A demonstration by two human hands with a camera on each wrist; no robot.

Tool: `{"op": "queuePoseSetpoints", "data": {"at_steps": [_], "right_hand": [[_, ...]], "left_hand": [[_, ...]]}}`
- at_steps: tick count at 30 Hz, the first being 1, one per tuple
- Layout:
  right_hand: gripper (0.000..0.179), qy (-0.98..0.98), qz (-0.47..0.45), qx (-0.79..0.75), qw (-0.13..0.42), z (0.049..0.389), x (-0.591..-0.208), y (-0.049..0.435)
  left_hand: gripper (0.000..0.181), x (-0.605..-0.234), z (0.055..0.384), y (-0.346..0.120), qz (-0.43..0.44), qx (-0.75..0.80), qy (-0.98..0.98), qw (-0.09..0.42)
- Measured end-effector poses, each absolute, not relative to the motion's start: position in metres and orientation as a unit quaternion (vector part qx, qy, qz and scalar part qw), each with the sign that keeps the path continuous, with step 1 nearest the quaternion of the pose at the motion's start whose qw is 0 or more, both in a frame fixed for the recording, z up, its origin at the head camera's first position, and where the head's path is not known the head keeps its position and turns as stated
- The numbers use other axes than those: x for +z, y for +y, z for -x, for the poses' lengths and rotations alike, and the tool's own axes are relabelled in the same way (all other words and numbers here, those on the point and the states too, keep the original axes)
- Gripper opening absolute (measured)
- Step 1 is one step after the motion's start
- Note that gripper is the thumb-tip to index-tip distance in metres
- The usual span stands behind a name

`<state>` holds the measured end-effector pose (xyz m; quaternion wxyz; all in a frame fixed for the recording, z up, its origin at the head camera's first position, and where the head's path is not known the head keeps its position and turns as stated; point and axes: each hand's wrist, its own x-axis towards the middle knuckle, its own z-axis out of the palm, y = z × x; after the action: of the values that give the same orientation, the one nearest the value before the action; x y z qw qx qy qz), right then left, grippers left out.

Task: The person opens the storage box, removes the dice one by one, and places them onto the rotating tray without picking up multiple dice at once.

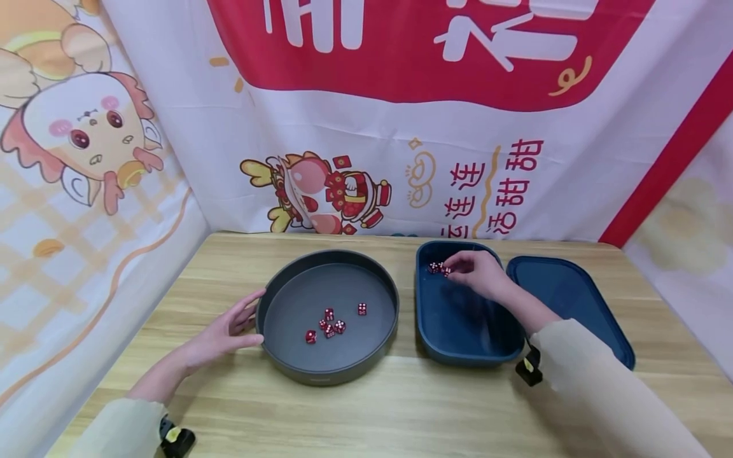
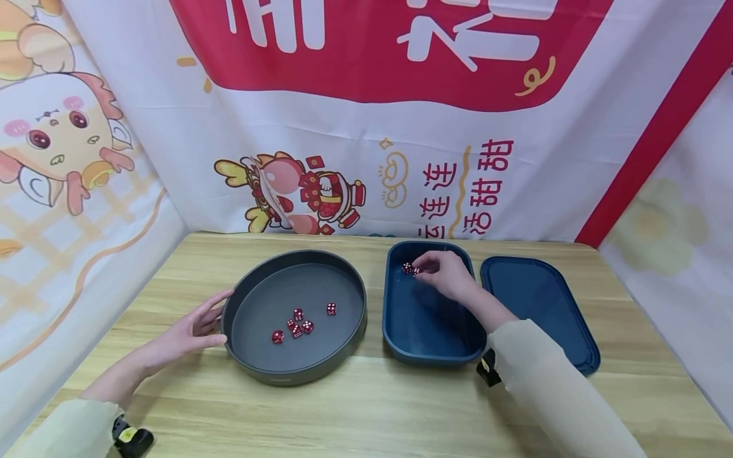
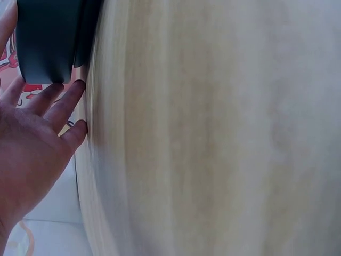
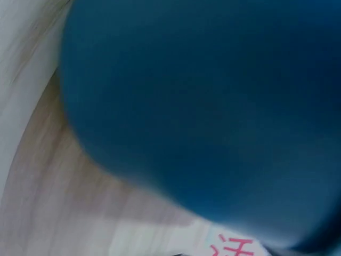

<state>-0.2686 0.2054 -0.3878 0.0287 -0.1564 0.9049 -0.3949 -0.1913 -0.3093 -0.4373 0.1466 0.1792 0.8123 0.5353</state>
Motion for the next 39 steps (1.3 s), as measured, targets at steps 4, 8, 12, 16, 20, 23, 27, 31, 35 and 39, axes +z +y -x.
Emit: {"op": "queuePoseSetpoints", "data": {"at_steps": [4,8,12,16,20,23,27,31,35,39], "right_hand": [[0.02,0.894,0.164,-0.416,0.022,0.261,-0.379,0.199],[0.019,0.884,0.177,-0.433,0.018,0.251,-0.371,0.188],[0.02,0.869,0.199,-0.451,0.028,0.241,-0.366,0.175],[0.019,0.855,0.218,-0.469,0.034,0.233,-0.364,0.163],[0.019,0.845,0.231,-0.48,0.037,0.227,-0.363,0.148],[0.018,0.839,0.24,-0.486,0.043,0.223,-0.363,0.136],[0.017,0.83,0.25,-0.495,0.06,0.218,-0.367,0.122],[0.017,0.826,0.256,-0.496,0.078,0.215,-0.371,0.109],[0.018,0.832,0.261,-0.48,0.092,0.213,-0.374,0.096],[0.018,0.841,0.274,-0.454,0.103,0.21,-0.38,0.085]], "left_hand": [[0.083,-0.436,0.19,-0.308,-0.184,0.529,0.816,0.146],[0.083,-0.433,0.189,-0.307,-0.187,0.531,0.813,0.146],[0.084,-0.431,0.188,-0.306,-0.184,0.534,0.812,0.149],[0.084,-0.432,0.189,-0.305,-0.184,0.533,0.812,0.151],[0.083,-0.433,0.189,-0.306,-0.189,0.534,0.811,0.149],[0.083,-0.433,0.189,-0.307,-0.19,0.534,0.81,0.148],[0.083,-0.435,0.189,-0.307,-0.187,0.535,0.81,0.152],[0.083,-0.436,0.19,-0.307,-0.184,0.532,0.812,0.154],[0.084,-0.437,0.191,-0.306,-0.174,0.53,0.815,0.155],[0.084,-0.436,0.19,-0.307,-0.163,0.531,0.816,0.16]]}}
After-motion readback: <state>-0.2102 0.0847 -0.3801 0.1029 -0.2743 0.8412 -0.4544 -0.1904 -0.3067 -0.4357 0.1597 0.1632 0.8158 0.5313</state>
